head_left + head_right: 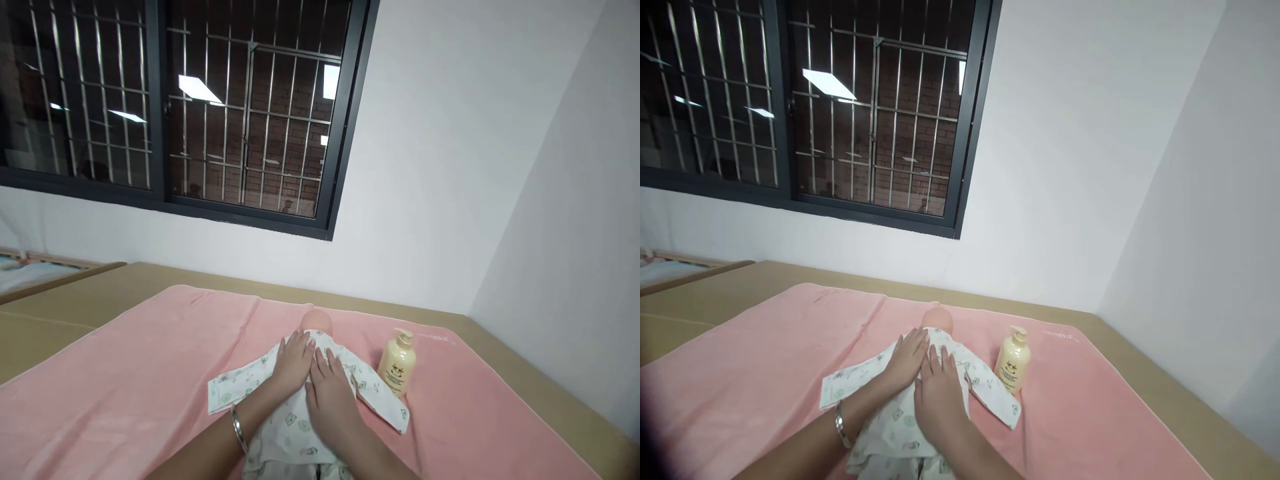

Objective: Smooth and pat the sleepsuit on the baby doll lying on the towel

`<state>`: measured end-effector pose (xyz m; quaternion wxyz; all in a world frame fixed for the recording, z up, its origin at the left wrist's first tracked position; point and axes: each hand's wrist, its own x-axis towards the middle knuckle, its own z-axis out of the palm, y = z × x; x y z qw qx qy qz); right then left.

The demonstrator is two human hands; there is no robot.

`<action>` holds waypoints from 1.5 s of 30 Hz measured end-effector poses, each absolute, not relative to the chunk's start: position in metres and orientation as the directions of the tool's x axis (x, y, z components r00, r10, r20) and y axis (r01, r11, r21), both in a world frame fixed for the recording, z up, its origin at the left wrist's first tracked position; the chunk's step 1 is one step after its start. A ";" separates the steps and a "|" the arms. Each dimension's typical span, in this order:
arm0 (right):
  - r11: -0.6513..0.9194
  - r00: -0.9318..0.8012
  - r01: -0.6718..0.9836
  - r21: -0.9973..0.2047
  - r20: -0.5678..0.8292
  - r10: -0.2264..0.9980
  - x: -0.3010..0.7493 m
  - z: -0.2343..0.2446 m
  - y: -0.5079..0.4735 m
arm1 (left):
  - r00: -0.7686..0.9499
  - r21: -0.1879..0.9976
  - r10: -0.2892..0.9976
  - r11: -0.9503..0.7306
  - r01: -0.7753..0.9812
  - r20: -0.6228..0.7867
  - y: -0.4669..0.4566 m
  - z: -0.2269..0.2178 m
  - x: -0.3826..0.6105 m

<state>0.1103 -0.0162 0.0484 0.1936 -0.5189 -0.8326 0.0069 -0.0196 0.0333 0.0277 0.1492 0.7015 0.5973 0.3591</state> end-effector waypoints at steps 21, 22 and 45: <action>0.295 -0.218 0.904 -0.309 0.262 0.940 0.120 0.062 0.017 | 0.001 0.433 0.906 -0.203 0.878 0.423 0.014 0.017 -0.014; 0.276 -0.207 0.920 -0.279 0.252 0.945 0.120 0.061 0.017 | -0.002 0.419 0.906 -0.194 0.887 0.423 0.012 0.016 -0.013; 0.454 -0.392 0.872 -0.183 0.294 0.872 0.105 0.048 -0.022 | 0.063 0.451 0.925 -0.241 0.859 0.375 0.027 0.033 -0.030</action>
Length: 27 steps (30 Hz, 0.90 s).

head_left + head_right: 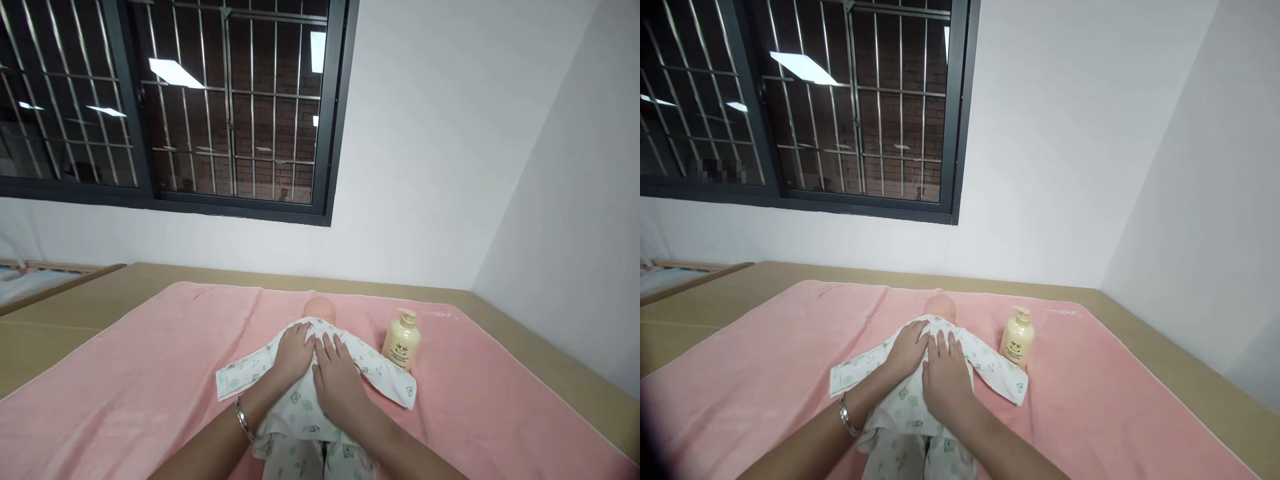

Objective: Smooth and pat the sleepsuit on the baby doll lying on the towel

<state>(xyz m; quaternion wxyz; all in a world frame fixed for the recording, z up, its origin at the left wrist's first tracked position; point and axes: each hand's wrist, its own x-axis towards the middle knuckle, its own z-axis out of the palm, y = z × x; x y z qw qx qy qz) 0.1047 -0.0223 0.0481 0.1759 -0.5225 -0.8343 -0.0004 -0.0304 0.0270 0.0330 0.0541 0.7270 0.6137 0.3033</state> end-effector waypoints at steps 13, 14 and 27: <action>0.379 -0.336 0.914 -0.143 0.255 0.907 0.104 0.057 -0.029 | 0.080 0.339 0.921 -0.220 0.915 0.382 0.016 0.046 -0.025; 0.384 -0.343 0.912 -0.142 0.246 0.906 0.104 0.057 -0.031 | 0.071 0.340 0.919 -0.214 0.916 0.387 0.018 0.045 -0.026; 0.324 -0.285 0.942 -0.089 0.300 0.910 0.115 0.066 -0.009 | 0.059 0.268 0.855 -0.226 0.937 0.515 0.010 0.030 -0.017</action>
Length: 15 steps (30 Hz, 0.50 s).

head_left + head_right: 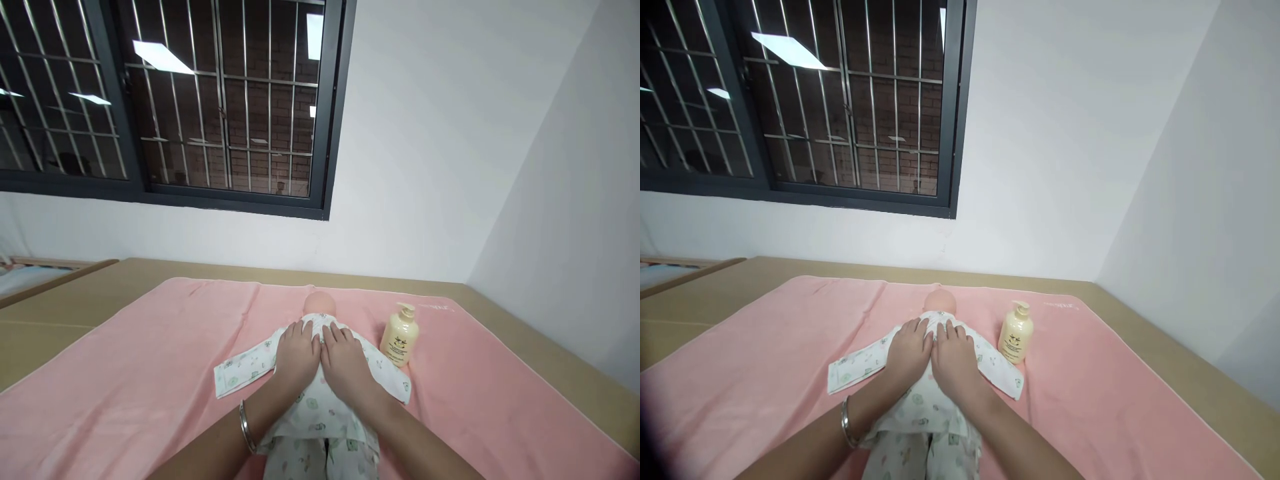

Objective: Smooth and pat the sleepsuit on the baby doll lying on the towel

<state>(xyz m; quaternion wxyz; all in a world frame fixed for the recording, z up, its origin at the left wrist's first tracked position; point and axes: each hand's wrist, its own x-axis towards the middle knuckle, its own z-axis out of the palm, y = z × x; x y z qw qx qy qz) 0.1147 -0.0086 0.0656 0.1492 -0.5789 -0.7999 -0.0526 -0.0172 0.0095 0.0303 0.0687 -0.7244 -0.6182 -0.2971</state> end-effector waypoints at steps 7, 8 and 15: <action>0.362 -0.295 0.919 -0.158 0.336 0.895 0.117 0.066 -0.006 | 0.051 0.293 0.859 -0.228 0.929 0.509 0.010 0.031 -0.017; 0.362 -0.292 0.918 -0.163 0.341 0.894 0.118 0.065 -0.004 | 0.053 0.290 0.856 -0.231 0.929 0.514 0.009 0.030 -0.016; 0.390 -0.313 0.891 -0.233 0.307 0.899 0.127 0.067 0.009 | 0.080 0.277 0.849 -0.257 0.926 0.522 -0.003 0.025 -0.009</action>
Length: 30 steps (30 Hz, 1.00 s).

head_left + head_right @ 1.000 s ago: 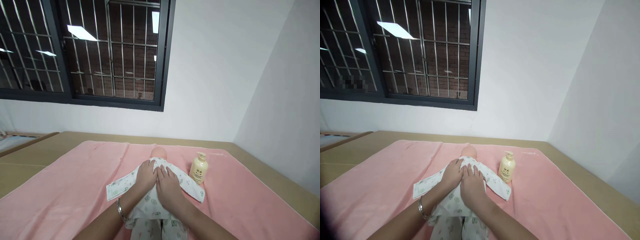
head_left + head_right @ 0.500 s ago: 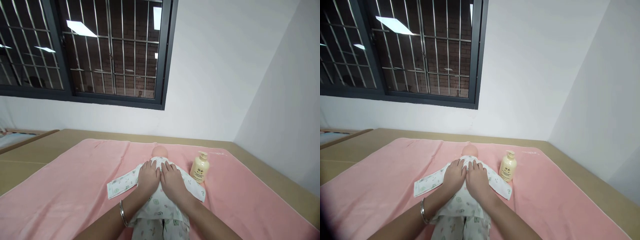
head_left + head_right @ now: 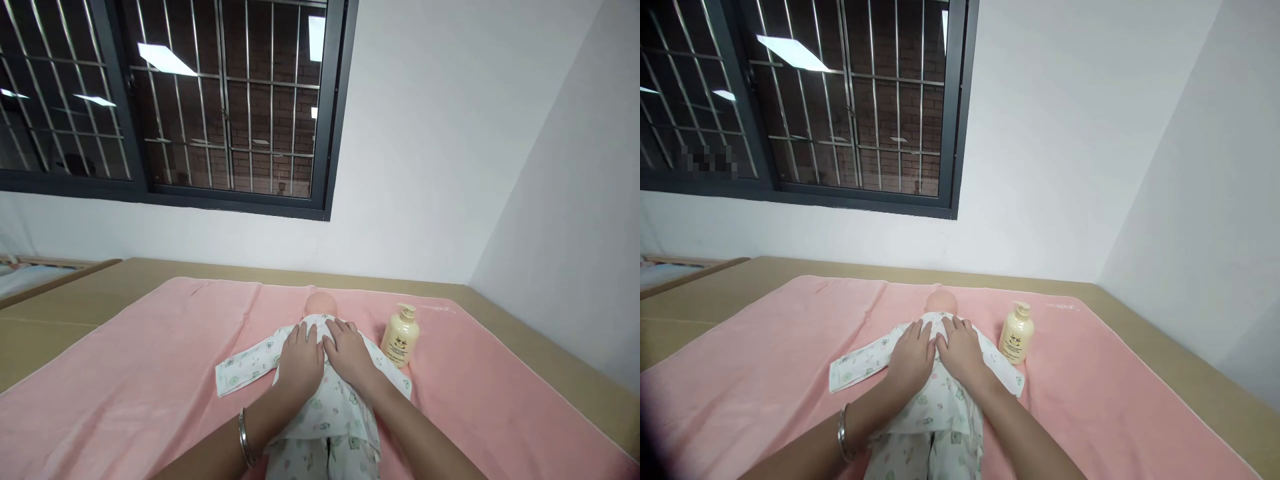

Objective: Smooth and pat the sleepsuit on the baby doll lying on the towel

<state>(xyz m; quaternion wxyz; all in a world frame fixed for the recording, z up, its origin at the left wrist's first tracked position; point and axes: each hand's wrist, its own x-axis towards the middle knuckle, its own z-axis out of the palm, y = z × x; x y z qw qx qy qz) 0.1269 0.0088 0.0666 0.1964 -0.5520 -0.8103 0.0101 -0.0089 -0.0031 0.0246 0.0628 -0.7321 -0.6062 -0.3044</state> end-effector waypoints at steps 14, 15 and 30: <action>0.374 -0.307 0.871 -0.319 0.242 0.920 0.128 0.063 0.019 | 0.080 0.386 0.871 -0.295 0.874 0.485 0.008 0.018 -0.014; 0.357 -0.293 0.876 -0.325 0.230 0.928 0.129 0.063 0.020 | 0.088 0.366 0.863 -0.301 0.881 0.498 0.004 0.017 -0.011; 0.297 -0.245 0.901 -0.315 0.195 0.950 0.124 0.054 0.019 | 0.054 0.482 0.887 -0.299 0.824 0.459 0.026 0.013 -0.018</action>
